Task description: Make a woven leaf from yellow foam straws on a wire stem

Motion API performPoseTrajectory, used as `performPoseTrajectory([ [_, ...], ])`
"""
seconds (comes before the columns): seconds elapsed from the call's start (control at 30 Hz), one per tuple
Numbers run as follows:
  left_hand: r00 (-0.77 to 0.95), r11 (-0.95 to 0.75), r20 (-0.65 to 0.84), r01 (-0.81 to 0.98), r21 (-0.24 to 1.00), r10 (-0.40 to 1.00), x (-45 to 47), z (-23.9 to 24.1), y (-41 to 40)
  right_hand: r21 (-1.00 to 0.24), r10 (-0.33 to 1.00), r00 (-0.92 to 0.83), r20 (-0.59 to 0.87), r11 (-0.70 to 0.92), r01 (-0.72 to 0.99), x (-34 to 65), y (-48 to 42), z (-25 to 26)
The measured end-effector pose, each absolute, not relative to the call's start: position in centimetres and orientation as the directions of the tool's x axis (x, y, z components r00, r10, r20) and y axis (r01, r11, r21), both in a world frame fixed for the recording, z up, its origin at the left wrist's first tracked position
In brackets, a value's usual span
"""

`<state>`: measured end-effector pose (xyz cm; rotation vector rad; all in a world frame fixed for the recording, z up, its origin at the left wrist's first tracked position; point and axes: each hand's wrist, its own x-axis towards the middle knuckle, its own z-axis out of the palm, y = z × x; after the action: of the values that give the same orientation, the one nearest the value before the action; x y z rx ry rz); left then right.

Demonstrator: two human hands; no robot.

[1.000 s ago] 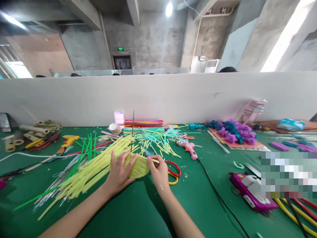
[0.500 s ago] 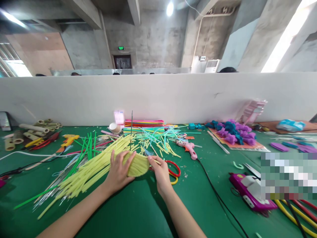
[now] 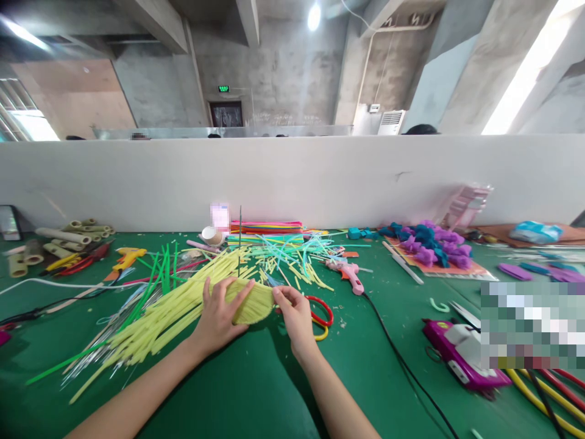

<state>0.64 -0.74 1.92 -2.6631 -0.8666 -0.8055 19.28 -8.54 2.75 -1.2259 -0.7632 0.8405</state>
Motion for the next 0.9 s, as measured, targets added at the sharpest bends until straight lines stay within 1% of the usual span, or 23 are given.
performPoseTrajectory([
  [0.23, 0.706, -0.816, 0.501, 0.577, 0.004, 0.501, 0.38, 1.65, -0.69, -0.985, 0.867, 0.488, 0.096, 0.153, -0.077, 19.11, -8.42, 2.68],
  [0.53, 0.697, -0.813, 0.514, 0.583, 0.0, 0.5, 0.33, 1.93, -0.75, -0.985, 0.889, 0.447, 0.104, 0.154, -0.077, 19.08, -8.6, 3.24],
  [0.63, 0.7, -0.811, 0.509, 0.584, -0.007, 0.5, 0.34, 1.86, -0.69, -0.983, 0.894, 0.441, 0.084, 0.146, -0.11, 19.19, -8.65, 3.11],
  [0.77, 0.701, -0.808, 0.5, 0.589, -0.004, 0.509, 0.45, 1.72, -0.73, -0.972, 0.905, 0.424, 0.016, 0.114, -0.207, 19.19, -8.64, 2.95],
  [0.9, 0.696, -0.813, 0.495, 0.582, 0.035, 0.52, 0.43, 1.89, -0.88, -0.955, 0.919, 0.392, -0.042, 0.079, -0.286, 19.19, -8.53, 2.87],
])
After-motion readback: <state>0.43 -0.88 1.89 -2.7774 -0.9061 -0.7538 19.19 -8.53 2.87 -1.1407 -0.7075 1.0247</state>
